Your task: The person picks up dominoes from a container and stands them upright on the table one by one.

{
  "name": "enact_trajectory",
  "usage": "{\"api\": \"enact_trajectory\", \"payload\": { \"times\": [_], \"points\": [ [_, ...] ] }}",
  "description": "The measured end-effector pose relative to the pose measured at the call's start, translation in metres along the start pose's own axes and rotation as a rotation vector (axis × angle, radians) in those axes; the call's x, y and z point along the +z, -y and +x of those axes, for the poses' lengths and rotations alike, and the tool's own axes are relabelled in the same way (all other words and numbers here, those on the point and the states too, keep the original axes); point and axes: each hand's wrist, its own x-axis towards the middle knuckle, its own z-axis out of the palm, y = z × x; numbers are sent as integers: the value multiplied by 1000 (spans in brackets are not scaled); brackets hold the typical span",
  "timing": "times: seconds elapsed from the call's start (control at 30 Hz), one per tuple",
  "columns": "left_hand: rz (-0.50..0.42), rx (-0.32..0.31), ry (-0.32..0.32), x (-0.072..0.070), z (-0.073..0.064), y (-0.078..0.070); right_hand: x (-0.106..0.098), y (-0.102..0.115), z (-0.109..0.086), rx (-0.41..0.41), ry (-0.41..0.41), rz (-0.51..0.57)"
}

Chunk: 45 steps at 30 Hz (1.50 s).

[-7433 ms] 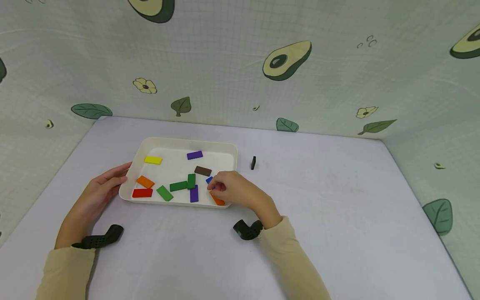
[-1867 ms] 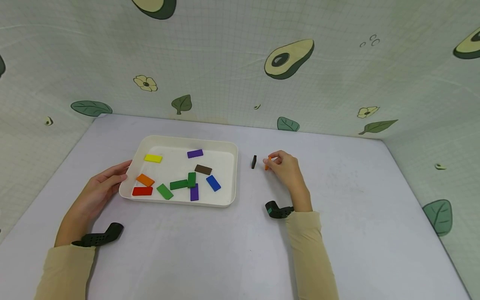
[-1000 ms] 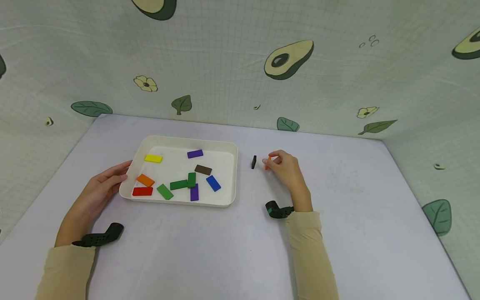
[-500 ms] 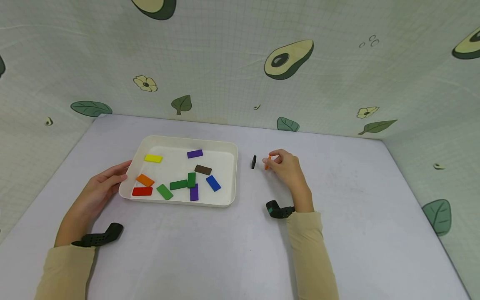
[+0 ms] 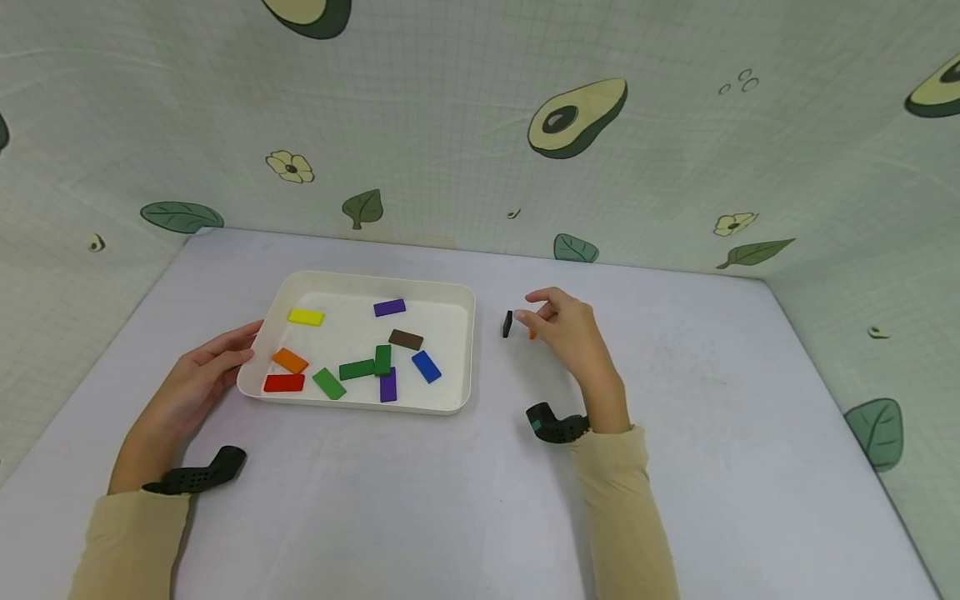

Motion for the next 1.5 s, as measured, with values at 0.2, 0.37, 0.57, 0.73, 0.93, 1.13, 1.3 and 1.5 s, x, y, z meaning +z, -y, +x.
{"api": "enact_trajectory", "payload": {
  "times": [0.2,0.37,0.57,0.73,0.93,1.13,1.3,1.5],
  "points": [
    [-2,2,7,-2,0,0,4,14,-4,-68,3,3],
    [-15,5,13,-3,0,1,10,23,-7,-93,27,-2],
    [-4,4,12,-2,0,1,17,29,-10,-120,68,-21],
    [19,16,10,-2,0,1,23,34,-11,-160,89,-32],
    [13,24,14,-1,0,2,29,37,-11,-203,120,-17],
    [16,17,14,-1,0,1,34,41,-13,-222,162,28],
    [56,-8,-7,0,0,0,38,42,-14,-208,189,19],
    [26,1,-2,0,0,1,45,42,-13,-210,241,11]
  ]
}}
